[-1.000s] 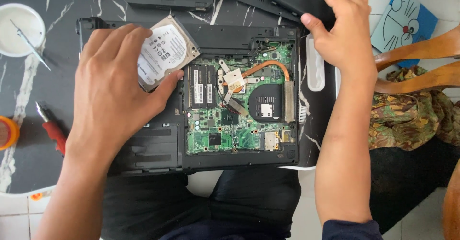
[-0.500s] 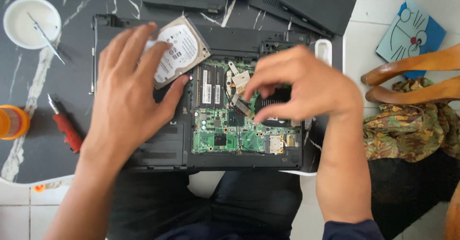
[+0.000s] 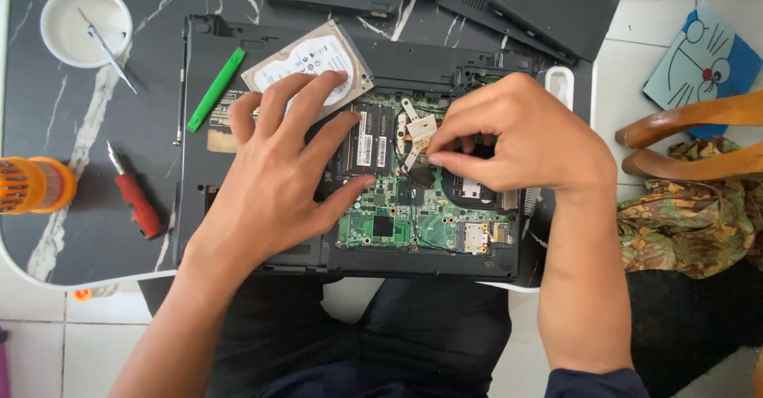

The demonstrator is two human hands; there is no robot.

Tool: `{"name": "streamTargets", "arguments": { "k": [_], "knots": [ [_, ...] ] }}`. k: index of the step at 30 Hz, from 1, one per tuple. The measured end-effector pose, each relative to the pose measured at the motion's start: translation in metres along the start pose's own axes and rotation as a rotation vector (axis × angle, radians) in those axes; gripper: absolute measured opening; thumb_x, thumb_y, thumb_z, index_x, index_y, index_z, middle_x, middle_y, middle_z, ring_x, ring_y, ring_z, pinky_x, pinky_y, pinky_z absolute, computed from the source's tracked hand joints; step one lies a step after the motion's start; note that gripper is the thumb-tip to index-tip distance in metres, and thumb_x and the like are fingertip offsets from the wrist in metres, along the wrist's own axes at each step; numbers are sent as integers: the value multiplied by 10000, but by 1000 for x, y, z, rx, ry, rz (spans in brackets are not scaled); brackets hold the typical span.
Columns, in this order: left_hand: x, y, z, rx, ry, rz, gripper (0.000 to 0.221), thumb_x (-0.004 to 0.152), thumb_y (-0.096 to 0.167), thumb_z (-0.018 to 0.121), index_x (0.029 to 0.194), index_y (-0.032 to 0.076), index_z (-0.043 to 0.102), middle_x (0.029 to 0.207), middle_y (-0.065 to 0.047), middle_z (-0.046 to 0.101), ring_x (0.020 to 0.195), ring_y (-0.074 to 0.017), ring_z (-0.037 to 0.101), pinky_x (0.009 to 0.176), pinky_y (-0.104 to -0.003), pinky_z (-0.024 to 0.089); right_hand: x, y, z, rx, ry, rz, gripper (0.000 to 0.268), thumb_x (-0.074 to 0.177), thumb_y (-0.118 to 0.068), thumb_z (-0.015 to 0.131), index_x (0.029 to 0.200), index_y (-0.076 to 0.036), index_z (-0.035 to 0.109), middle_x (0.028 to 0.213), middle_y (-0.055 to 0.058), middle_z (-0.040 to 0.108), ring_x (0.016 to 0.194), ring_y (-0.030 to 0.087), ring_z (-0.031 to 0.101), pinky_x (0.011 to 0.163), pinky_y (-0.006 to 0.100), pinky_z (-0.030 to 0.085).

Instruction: Disassembling a laptop by removing RAM modules and the hard drive, then inspecting internal components with a tool.

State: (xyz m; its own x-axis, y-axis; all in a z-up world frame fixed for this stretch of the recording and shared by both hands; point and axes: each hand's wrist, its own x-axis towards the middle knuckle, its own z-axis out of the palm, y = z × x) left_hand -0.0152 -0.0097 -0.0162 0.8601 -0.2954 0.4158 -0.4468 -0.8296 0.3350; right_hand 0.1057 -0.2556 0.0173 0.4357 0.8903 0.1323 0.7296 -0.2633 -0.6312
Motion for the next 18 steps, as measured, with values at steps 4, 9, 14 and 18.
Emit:
{"name": "streamTargets", "arguments": {
  "k": [4,9,14,18],
  "knots": [
    [4,-2,-3,2,-27,17,565,812,287,835,1245,-31,661,1495,-175,439,1351,-369,429,1074,-563,292,0,0,-1,-4,-16,2,123,730,5,804,852,-4,790,763,57,753,546,148,626,495,264,483],
    [17,-15,-4,82,-86,130,677,793,411,821,1304,-8,672,1572,-179,326,1351,-396,370,1099,-572,313,1,-2,-1,96,-88,4,64,705,20,786,761,-5,767,665,35,709,483,123,566,470,236,468],
    [23,-20,-6,42,-110,148,729,717,418,834,1300,12,668,1574,-172,327,1354,-403,364,1094,-565,312,7,-14,10,4,76,-23,171,748,1,828,908,-1,768,775,42,694,563,137,561,528,254,449],
    [14,-14,-17,10,-44,22,682,771,344,852,1343,37,644,1494,-180,441,1329,-399,414,1051,-570,344,13,-10,28,-245,133,-18,497,771,-230,909,1228,-82,781,915,30,649,591,161,537,575,299,441]
  ]
}}
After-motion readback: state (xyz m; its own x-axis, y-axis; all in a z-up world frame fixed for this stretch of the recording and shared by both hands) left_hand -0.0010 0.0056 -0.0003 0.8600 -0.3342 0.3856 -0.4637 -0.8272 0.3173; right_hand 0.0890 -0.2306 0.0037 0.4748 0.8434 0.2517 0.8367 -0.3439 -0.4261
